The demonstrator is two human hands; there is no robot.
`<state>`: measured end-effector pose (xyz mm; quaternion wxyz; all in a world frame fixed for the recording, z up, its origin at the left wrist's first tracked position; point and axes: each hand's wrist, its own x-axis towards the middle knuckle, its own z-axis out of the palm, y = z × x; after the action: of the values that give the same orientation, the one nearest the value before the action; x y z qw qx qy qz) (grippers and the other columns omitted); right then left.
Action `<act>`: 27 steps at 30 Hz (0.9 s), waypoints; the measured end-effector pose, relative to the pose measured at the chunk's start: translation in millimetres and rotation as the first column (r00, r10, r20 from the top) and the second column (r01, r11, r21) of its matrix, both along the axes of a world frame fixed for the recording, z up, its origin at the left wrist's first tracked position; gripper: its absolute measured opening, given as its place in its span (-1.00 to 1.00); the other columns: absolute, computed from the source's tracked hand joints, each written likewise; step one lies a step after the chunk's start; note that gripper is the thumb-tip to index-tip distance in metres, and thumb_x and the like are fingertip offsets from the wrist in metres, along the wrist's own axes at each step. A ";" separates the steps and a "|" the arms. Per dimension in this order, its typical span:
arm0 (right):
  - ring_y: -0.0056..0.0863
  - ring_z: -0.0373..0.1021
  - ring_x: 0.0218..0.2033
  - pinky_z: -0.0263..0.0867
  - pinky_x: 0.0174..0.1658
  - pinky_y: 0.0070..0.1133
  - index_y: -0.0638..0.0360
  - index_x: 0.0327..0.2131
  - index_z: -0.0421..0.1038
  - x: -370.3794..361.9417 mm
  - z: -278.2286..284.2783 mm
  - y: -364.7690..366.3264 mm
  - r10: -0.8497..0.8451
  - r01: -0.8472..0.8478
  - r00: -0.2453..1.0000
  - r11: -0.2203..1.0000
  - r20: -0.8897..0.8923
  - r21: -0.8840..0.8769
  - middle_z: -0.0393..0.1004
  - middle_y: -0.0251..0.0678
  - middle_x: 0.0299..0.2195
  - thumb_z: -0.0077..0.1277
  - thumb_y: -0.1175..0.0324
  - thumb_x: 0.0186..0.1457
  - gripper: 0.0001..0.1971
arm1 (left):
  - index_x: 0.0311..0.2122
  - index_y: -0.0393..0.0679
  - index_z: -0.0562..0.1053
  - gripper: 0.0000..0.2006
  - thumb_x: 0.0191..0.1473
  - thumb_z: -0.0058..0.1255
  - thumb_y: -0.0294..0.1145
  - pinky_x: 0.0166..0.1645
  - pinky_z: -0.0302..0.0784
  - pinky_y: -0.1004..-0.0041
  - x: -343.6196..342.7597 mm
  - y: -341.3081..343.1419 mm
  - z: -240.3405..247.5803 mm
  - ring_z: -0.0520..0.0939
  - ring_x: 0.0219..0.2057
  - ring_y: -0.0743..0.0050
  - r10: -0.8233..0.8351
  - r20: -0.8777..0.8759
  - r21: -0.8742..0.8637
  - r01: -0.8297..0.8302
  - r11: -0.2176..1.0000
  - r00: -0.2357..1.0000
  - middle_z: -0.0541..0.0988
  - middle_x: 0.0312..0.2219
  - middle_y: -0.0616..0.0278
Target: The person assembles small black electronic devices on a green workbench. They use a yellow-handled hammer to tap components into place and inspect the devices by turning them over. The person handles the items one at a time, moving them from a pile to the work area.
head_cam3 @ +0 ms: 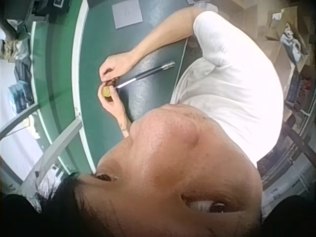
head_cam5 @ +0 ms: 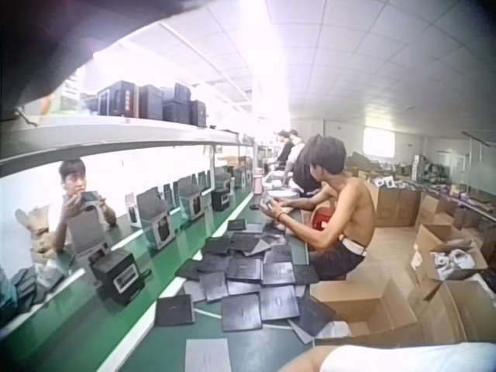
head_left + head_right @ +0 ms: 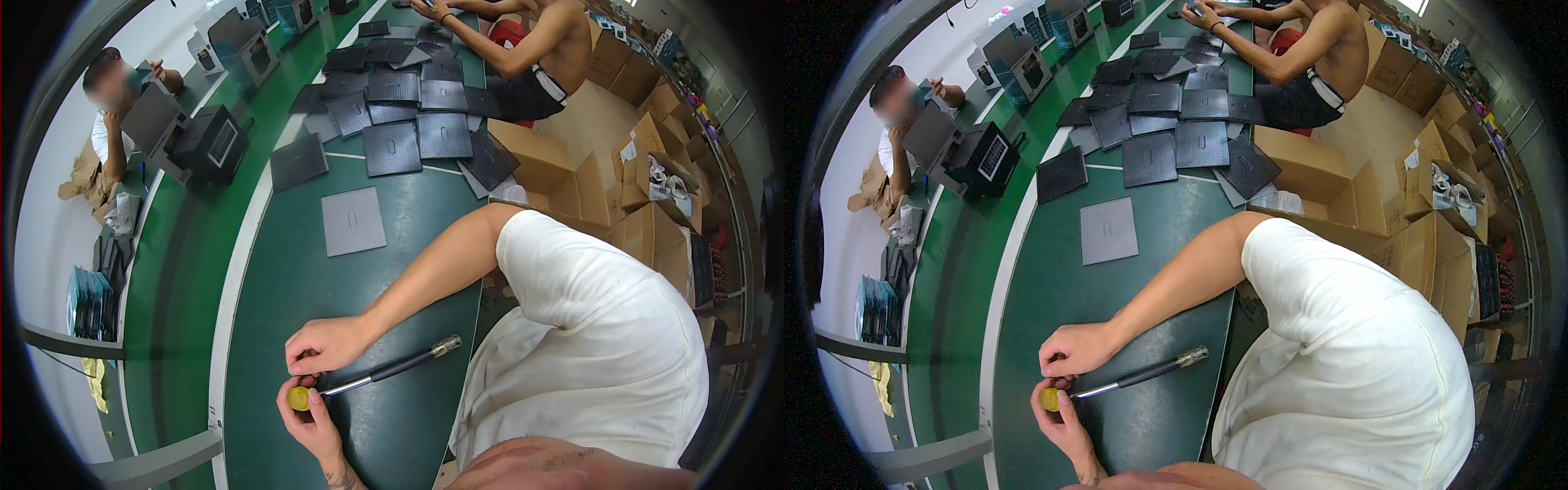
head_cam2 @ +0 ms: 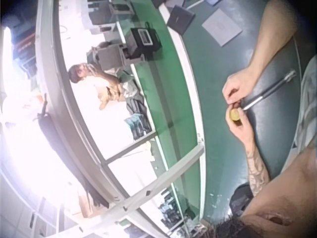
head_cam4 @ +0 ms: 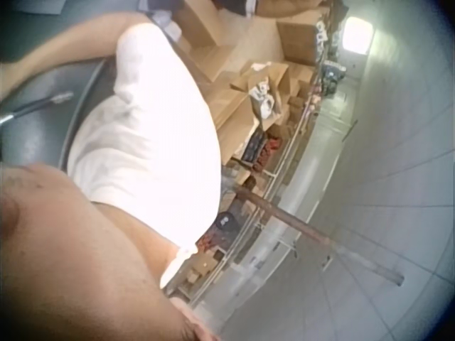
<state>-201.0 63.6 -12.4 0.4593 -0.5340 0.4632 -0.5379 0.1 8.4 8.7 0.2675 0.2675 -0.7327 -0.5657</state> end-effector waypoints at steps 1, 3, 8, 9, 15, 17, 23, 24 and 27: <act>-0.60 0.51 -0.44 0.45 -0.36 -0.57 0.30 -0.25 0.51 1.0 -1.8 -0.9 -0.019 0.019 1.000 1.000 0.012 -0.025 0.60 -0.31 -0.43 0.01 0.28 0.33 -0.76 | 0.08 -0.34 0.38 -0.63 0.31 0.05 -0.30 0.11 0.44 0.36 0.3 -0.3 -0.8 0.58 -0.08 0.33 0.000 -0.003 0.000 0.000 1.000 1.000 0.55 -0.11 0.09; -0.59 0.51 -0.44 0.45 -0.36 -0.57 0.30 -0.26 0.51 1.5 -5.4 -2.2 -0.028 0.027 0.999 0.999 -0.034 -0.046 0.60 -0.31 -0.43 0.01 0.28 0.33 -0.76 | 0.09 -0.34 0.37 -0.63 0.31 0.04 -0.29 0.12 0.45 0.35 0.1 -0.1 -0.8 0.58 -0.07 0.32 -0.003 -0.004 0.004 0.003 1.000 1.000 0.54 -0.10 0.08; -0.57 0.52 -0.43 0.46 -0.35 -0.55 0.30 -0.27 0.51 1.1 -4.2 -1.5 -0.035 0.033 0.998 0.998 -0.047 -0.054 0.60 -0.30 -0.43 0.02 0.29 0.32 -0.77 | 0.10 -0.35 0.36 -0.61 0.32 0.03 -0.29 0.13 0.47 0.32 1.2 -0.6 1.1 0.58 -0.06 0.30 -0.019 0.009 0.003 0.019 1.000 1.000 0.53 -0.08 0.06; -0.57 0.53 -0.43 0.46 -0.35 -0.55 0.30 -0.27 0.51 1.6 -5.3 -1.8 -0.032 0.031 0.999 0.998 -0.032 -0.057 0.60 -0.29 -0.43 0.02 0.29 0.32 -0.77 | 0.10 -0.35 0.36 -0.61 0.32 0.03 -0.29 0.14 0.47 0.32 1.6 -1.5 -0.7 0.58 -0.05 0.30 -0.021 0.005 0.000 0.021 1.000 1.000 0.53 -0.08 0.06; -0.57 0.52 -0.43 0.46 -0.34 -0.56 0.30 -0.27 0.51 0.9 -0.4 -0.2 -0.025 0.023 0.999 0.998 -0.043 -0.057 0.60 -0.29 -0.43 0.01 0.29 0.32 -0.76 | 0.08 -0.36 0.36 -0.65 0.25 0.06 -0.43 0.11 0.46 0.37 3.8 -3.6 -5.0 0.59 -0.05 0.33 -0.001 -0.012 0.042 0.001 0.999 1.000 0.52 -0.07 0.06; -0.57 0.52 -0.43 0.45 -0.34 -0.55 0.30 -0.27 0.51 0.7 0.4 0.3 -0.027 0.024 0.998 0.998 -0.049 -0.061 0.60 -0.28 -0.43 0.01 0.29 0.32 -0.77 | 0.08 -0.36 0.36 -0.65 0.26 0.06 -0.43 0.11 0.46 0.37 3.8 -3.5 -5.0 0.59 -0.05 0.32 -0.002 -0.014 0.043 0.002 0.999 1.000 0.52 -0.07 0.06; -0.55 0.52 -0.44 0.45 -0.35 -0.54 0.31 -0.27 0.51 0.6 0.2 -0.8 -0.021 0.017 0.997 0.998 -0.071 -0.056 0.59 -0.28 -0.42 0.01 0.30 0.32 -0.77 | 0.10 -0.35 0.36 -0.63 0.26 0.07 -0.41 0.12 0.45 0.37 3.7 -3.2 -3.4 0.59 -0.05 0.33 -0.008 -0.018 0.071 0.010 0.997 1.000 0.53 -0.07 0.06; -0.54 0.53 -0.44 0.45 -0.35 -0.54 0.31 -0.28 0.51 0.6 0.3 -0.8 -0.023 0.019 0.997 0.998 -0.071 -0.060 0.59 -0.28 -0.41 0.01 0.30 0.32 -0.77 | 0.10 -0.35 0.35 -0.63 0.26 0.07 -0.40 0.12 0.45 0.37 3.9 -3.4 -3.6 0.59 -0.05 0.33 -0.010 -0.021 0.073 0.012 0.997 1.000 0.53 -0.07 0.06; -0.53 0.53 -0.44 0.45 -0.35 -0.54 0.31 -0.28 0.51 0.5 0.4 -0.4 -0.024 0.020 0.998 0.998 -0.063 -0.061 0.58 -0.28 -0.40 0.01 0.31 0.32 -0.77 | 0.10 -0.35 0.35 -0.63 0.26 0.08 -0.40 0.13 0.45 0.37 4.2 -3.0 -4.0 0.58 -0.04 0.33 -0.009 -0.025 0.079 0.011 0.997 1.000 0.53 -0.07 0.06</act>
<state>-200.5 63.1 -12.0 0.4220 -0.5593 0.4669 -0.5396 4.3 5.4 4.7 0.2632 0.2672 -0.7077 -0.5987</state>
